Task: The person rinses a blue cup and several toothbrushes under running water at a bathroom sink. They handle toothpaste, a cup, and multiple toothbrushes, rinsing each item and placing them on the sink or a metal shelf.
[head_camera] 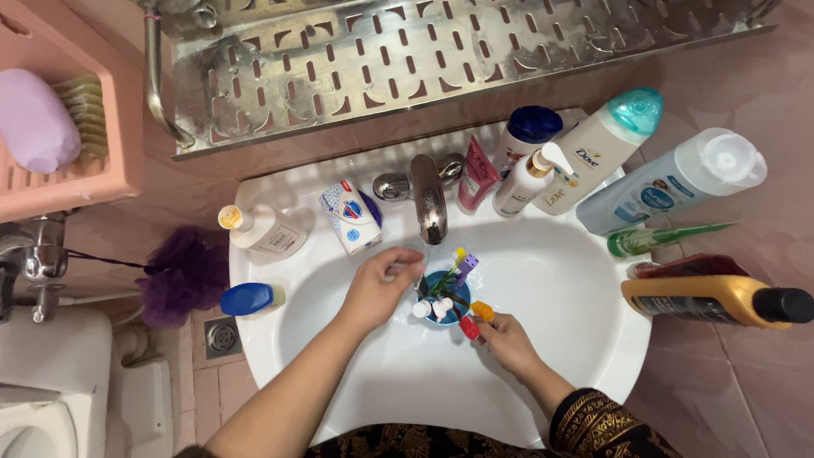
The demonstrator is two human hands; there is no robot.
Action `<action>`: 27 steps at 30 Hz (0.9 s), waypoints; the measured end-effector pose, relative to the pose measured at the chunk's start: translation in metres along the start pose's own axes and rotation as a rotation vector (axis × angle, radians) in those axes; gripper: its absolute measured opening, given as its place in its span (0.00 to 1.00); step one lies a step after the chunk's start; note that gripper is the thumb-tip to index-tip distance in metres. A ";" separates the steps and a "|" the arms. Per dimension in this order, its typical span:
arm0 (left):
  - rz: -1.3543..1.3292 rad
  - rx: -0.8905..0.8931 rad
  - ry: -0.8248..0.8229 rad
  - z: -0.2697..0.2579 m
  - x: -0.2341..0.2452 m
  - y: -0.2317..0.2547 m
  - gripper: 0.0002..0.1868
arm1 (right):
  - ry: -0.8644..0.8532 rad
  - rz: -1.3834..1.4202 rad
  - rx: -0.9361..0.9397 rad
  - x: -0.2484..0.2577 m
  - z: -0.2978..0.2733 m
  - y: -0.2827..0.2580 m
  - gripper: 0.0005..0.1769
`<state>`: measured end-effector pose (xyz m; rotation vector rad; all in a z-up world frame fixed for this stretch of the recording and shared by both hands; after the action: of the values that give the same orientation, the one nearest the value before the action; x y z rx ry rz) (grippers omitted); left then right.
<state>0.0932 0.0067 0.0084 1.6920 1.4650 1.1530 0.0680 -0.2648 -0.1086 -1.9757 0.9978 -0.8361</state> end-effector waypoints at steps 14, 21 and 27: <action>0.183 0.084 0.138 0.011 -0.027 0.025 0.16 | 0.177 0.022 -0.006 0.003 -0.020 -0.027 0.15; 0.617 0.335 0.285 -0.021 -0.018 0.026 0.20 | 0.205 -0.082 0.064 0.006 -0.026 -0.039 0.15; 0.627 0.305 0.243 -0.024 -0.020 0.026 0.13 | 0.226 -0.172 0.201 0.005 -0.023 -0.047 0.17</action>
<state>0.0828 -0.0201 0.0377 2.4012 1.3334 1.5603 0.0689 -0.2573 -0.0571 -1.8408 0.8389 -1.2278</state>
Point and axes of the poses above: each hand's wrist, its own z-axis towards the middle knuckle, its own x-axis out of the back of the hand, y = z × x, the point moved 2 cm from there along z, towards the middle knuckle, and after that the axes turned 11 degrees about x, right-handed, at the moved point
